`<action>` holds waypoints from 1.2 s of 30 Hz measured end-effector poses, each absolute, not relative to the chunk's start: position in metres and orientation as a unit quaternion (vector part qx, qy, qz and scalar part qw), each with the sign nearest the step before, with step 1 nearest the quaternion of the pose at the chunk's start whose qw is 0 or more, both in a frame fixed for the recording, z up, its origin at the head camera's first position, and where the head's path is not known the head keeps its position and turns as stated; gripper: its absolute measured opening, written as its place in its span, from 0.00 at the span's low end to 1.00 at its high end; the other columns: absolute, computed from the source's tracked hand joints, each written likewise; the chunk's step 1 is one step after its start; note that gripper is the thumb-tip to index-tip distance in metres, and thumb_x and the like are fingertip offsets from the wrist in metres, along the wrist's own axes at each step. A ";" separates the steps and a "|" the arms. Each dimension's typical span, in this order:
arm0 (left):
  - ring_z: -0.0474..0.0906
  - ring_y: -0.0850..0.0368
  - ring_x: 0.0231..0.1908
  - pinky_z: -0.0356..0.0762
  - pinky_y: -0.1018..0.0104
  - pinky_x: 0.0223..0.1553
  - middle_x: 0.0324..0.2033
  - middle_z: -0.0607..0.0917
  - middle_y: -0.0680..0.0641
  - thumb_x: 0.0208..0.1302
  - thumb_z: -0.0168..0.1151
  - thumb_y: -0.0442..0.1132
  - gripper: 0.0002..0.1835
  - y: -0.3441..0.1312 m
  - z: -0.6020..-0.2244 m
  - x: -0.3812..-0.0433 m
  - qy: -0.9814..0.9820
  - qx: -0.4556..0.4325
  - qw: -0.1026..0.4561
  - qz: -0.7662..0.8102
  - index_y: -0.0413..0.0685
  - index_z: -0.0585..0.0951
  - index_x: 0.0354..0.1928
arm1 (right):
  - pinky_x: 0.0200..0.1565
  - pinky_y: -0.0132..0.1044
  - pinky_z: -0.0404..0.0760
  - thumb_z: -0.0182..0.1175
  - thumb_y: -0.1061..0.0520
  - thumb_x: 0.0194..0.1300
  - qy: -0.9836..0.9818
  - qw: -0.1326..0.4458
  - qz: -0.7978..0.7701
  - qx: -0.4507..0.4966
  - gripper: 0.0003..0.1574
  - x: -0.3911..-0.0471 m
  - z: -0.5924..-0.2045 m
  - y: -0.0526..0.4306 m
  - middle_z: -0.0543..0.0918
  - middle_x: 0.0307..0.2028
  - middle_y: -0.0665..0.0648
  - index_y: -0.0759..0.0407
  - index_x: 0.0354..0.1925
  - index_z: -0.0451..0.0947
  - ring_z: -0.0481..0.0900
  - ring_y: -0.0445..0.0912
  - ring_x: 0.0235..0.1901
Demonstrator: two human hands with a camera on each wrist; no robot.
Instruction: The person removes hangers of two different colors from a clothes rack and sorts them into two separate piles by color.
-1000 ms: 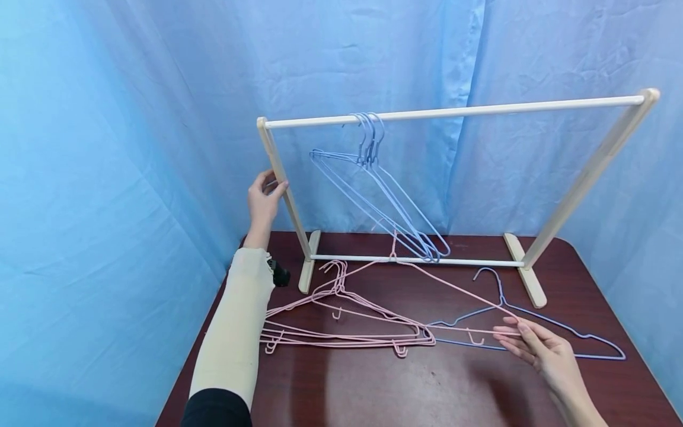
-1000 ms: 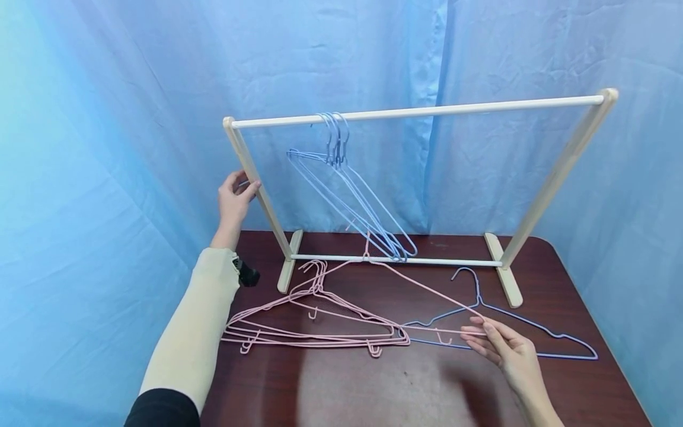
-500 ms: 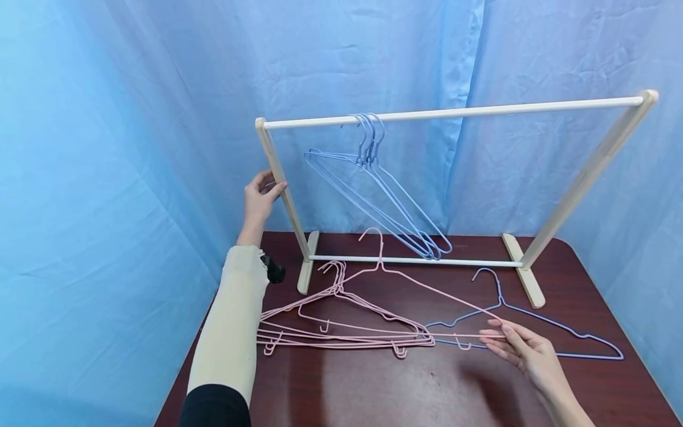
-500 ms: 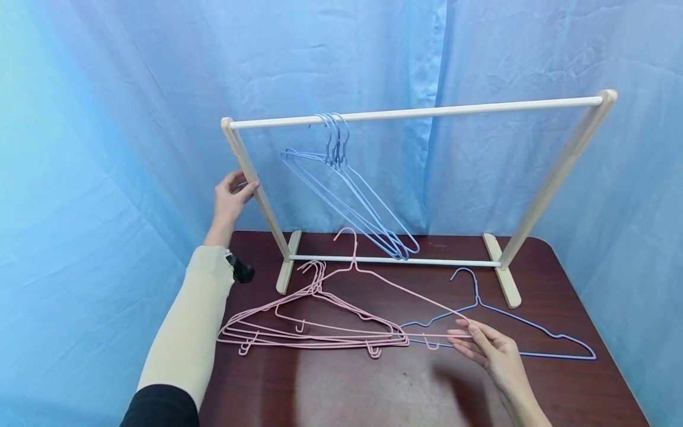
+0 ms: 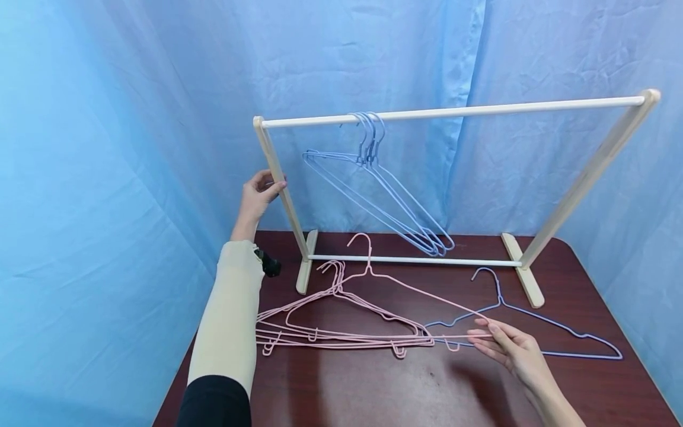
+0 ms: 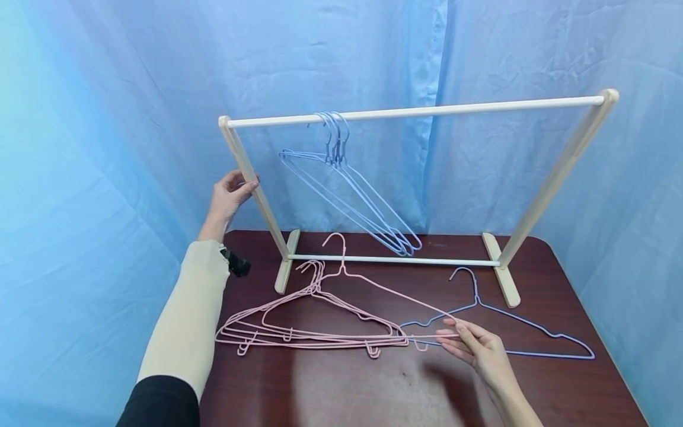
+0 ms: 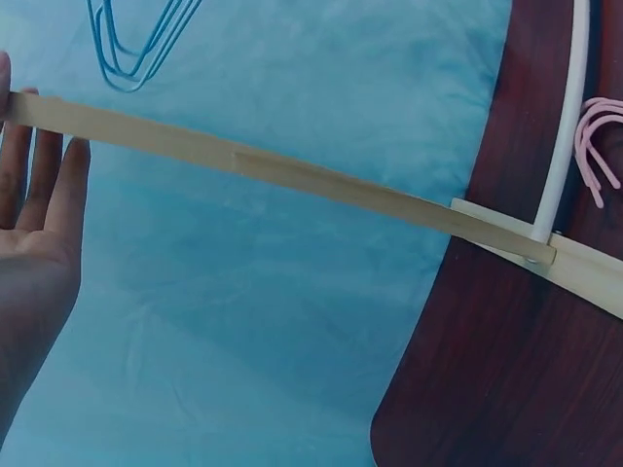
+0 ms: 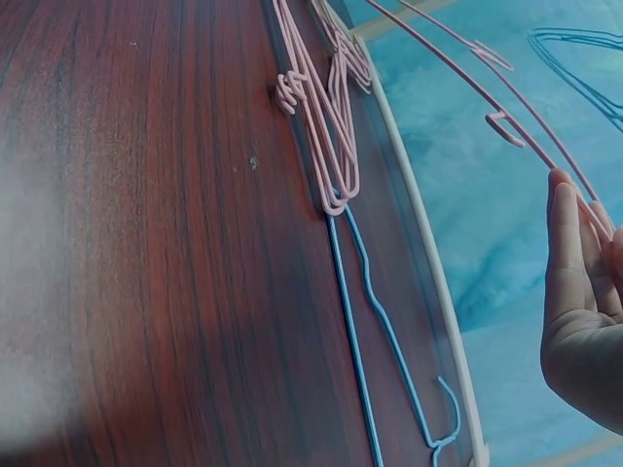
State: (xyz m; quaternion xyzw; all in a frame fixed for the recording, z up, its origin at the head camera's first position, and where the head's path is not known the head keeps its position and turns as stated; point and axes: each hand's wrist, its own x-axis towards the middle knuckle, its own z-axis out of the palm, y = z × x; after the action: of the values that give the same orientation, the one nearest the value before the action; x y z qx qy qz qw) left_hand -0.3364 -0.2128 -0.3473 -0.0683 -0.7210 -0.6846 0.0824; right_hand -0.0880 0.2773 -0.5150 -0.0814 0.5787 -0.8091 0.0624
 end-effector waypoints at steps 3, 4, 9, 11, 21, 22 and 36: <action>0.82 0.67 0.42 0.76 0.54 0.64 0.38 0.86 0.60 0.64 0.66 0.33 0.20 -0.215 -0.347 -0.337 -0.724 -0.067 0.079 -0.682 0.38 0.79 0.58 | 0.50 0.41 0.84 0.38 0.64 0.80 0.571 0.073 -0.813 -0.082 0.25 -0.089 -0.515 0.275 0.90 0.45 0.59 0.55 0.55 0.82 0.89 0.50 0.47; 0.82 0.67 0.42 0.75 0.53 0.65 0.38 0.86 0.61 0.64 0.66 0.34 0.21 -0.215 -0.347 -0.338 -0.726 -0.068 0.076 -0.680 0.39 0.79 0.59 | 0.50 0.40 0.84 0.38 0.64 0.80 0.568 0.076 -0.815 -0.082 0.25 -0.090 -0.515 0.275 0.90 0.45 0.59 0.55 0.55 0.82 0.89 0.50 0.47; 0.82 0.67 0.45 0.73 0.52 0.66 0.39 0.85 0.61 0.65 0.66 0.37 0.19 -0.215 -0.345 -0.338 -0.746 -0.066 0.069 -0.659 0.44 0.80 0.58 | 0.50 0.40 0.83 0.37 0.64 0.80 0.555 0.091 -0.823 -0.083 0.25 -0.092 -0.516 0.273 0.90 0.45 0.59 0.55 0.55 0.82 0.88 0.50 0.47; 0.82 0.66 0.45 0.73 0.51 0.67 0.39 0.86 0.61 0.65 0.66 0.37 0.18 -0.214 -0.345 -0.338 -0.750 -0.066 0.070 -0.655 0.46 0.80 0.56 | 0.51 0.40 0.83 0.37 0.64 0.80 0.547 0.098 -0.827 -0.087 0.26 -0.094 -0.517 0.272 0.90 0.45 0.60 0.56 0.55 0.82 0.88 0.50 0.48; 0.82 0.66 0.45 0.75 0.50 0.65 0.39 0.85 0.62 0.64 0.68 0.40 0.21 -0.213 -0.365 -0.357 -0.759 -0.090 0.102 -0.636 0.42 0.79 0.58 | 0.52 0.38 0.83 0.38 0.61 0.81 0.502 0.151 -0.849 -0.063 0.25 -0.103 -0.530 0.251 0.89 0.45 0.61 0.55 0.53 0.83 0.88 0.49 0.48; 0.82 0.67 0.45 0.75 0.50 0.64 0.40 0.85 0.62 0.64 0.68 0.40 0.21 -0.214 -0.365 -0.358 -0.762 -0.092 0.104 -0.633 0.43 0.79 0.58 | 0.52 0.38 0.83 0.39 0.61 0.81 0.503 0.153 -0.849 -0.053 0.24 -0.104 -0.531 0.248 0.90 0.45 0.60 0.55 0.52 0.84 0.88 0.48 0.47; 0.84 0.58 0.48 0.77 0.54 0.60 0.44 0.87 0.53 0.64 0.68 0.42 0.19 -0.213 -0.367 -0.357 -0.770 -0.115 0.117 -0.617 0.46 0.81 0.55 | 0.52 0.34 0.84 0.38 0.60 0.81 0.466 0.199 -0.862 -0.031 0.25 -0.115 -0.551 0.218 0.90 0.43 0.58 0.52 0.49 0.84 0.89 0.45 0.46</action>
State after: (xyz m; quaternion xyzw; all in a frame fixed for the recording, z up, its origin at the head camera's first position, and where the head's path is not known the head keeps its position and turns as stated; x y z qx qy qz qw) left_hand -0.3573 -0.2130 -0.3665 -0.1149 -0.7695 -0.6172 0.1170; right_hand -0.1147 0.2181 -0.5505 -0.0305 0.4657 -0.8617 0.1991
